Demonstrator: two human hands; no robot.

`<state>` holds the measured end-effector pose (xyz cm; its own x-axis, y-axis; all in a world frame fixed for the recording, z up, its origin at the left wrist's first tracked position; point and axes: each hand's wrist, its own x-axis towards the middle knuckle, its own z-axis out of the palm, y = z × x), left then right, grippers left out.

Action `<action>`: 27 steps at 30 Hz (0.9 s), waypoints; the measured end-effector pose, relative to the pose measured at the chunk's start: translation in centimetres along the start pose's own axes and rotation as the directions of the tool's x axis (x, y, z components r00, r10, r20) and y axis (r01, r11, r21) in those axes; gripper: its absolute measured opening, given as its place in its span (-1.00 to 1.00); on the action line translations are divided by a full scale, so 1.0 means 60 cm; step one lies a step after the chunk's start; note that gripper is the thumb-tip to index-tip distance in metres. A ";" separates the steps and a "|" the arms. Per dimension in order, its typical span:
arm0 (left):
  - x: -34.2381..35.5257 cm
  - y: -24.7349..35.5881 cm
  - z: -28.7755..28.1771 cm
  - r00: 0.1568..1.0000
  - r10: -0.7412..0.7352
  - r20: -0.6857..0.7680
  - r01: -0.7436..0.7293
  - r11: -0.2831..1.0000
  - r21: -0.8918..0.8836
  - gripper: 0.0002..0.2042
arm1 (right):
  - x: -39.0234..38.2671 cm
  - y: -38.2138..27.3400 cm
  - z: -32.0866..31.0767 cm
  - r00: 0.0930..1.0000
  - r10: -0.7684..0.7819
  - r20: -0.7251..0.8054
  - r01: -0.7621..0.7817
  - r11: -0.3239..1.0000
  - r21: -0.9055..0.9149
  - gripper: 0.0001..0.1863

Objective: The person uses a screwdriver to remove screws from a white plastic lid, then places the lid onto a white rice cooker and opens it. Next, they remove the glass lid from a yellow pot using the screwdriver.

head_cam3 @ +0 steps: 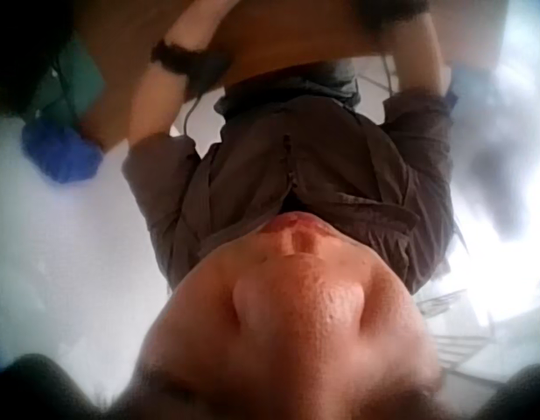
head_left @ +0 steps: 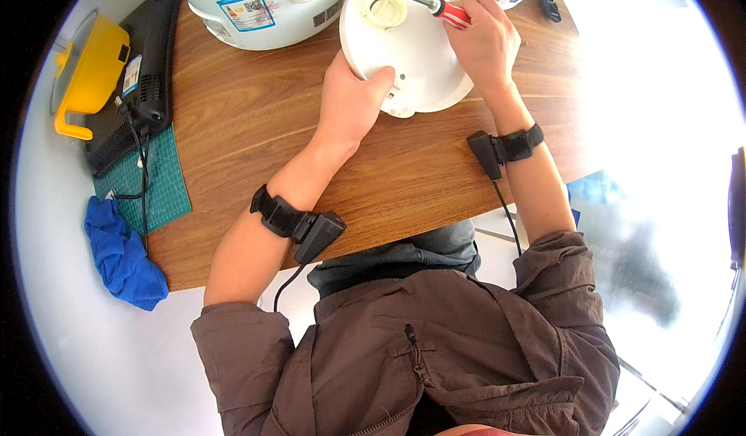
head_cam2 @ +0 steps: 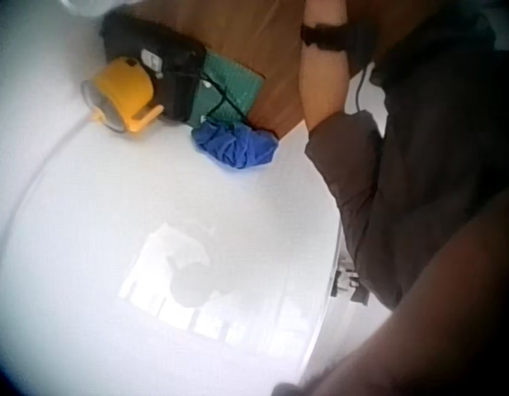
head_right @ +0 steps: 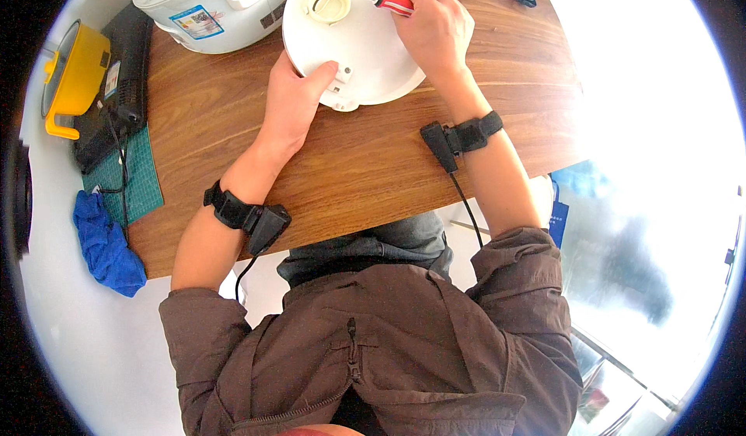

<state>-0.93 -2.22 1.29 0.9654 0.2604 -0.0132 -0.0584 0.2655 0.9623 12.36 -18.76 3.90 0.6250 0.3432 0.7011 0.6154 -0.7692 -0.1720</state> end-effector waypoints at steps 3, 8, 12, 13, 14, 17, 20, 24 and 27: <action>0.002 -0.006 0.000 1.000 0.003 0.002 -0.003 1.000 -0.020 -0.60 | 0.000 0.000 -0.001 0.999 -0.036 -0.002 0.036 0.999 -0.007 -0.85; 0.002 -0.008 -0.001 1.000 -0.003 0.004 0.004 1.000 -0.030 -0.60 | -0.003 0.000 0.008 1.000 -0.007 -0.030 0.007 1.000 -0.015 -0.85; 0.003 -0.007 0.000 1.000 -0.005 -0.001 0.005 0.999 -0.032 -0.60 | -0.004 0.003 0.007 0.999 0.019 0.039 -0.019 1.000 0.008 -0.83; 0.003 -0.007 0.001 1.000 -0.002 -0.004 0.002 1.000 -0.031 -0.59 | -0.008 0.012 0.009 0.999 0.000 0.052 -0.001 1.000 0.026 -0.81; 0.003 -0.007 0.002 1.000 -0.013 -0.005 0.013 0.999 -0.036 -0.59 | -0.012 0.019 0.010 0.998 -0.019 0.064 0.017 0.999 0.044 -0.78; 0.000 -0.003 -0.001 0.999 -0.040 -0.012 0.040 0.999 -0.026 -0.58 | -0.017 0.021 0.006 0.995 -0.019 0.093 0.011 0.996 0.084 -0.76; 0.001 0.000 0.001 0.999 -0.051 -0.016 0.051 0.999 0.002 -0.57 | -0.022 0.023 -0.003 0.993 -0.031 0.111 0.015 0.989 0.147 -0.73; 0.001 -0.002 0.004 0.999 -0.044 -0.032 0.044 0.999 0.007 -0.57 | -0.025 0.019 -0.017 0.985 -0.020 0.170 -0.007 0.988 0.154 -0.63; 0.000 0.000 0.005 0.997 -0.071 -0.026 0.070 0.997 -0.028 -0.57 | -0.024 0.023 -0.019 0.981 -0.055 0.185 0.028 0.989 0.145 -0.61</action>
<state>-0.86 -2.51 1.36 0.9601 0.2652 -0.0885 0.0023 0.3089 0.9511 11.77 -20.94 3.47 0.6681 0.4787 0.5697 0.6960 -0.6727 -0.2510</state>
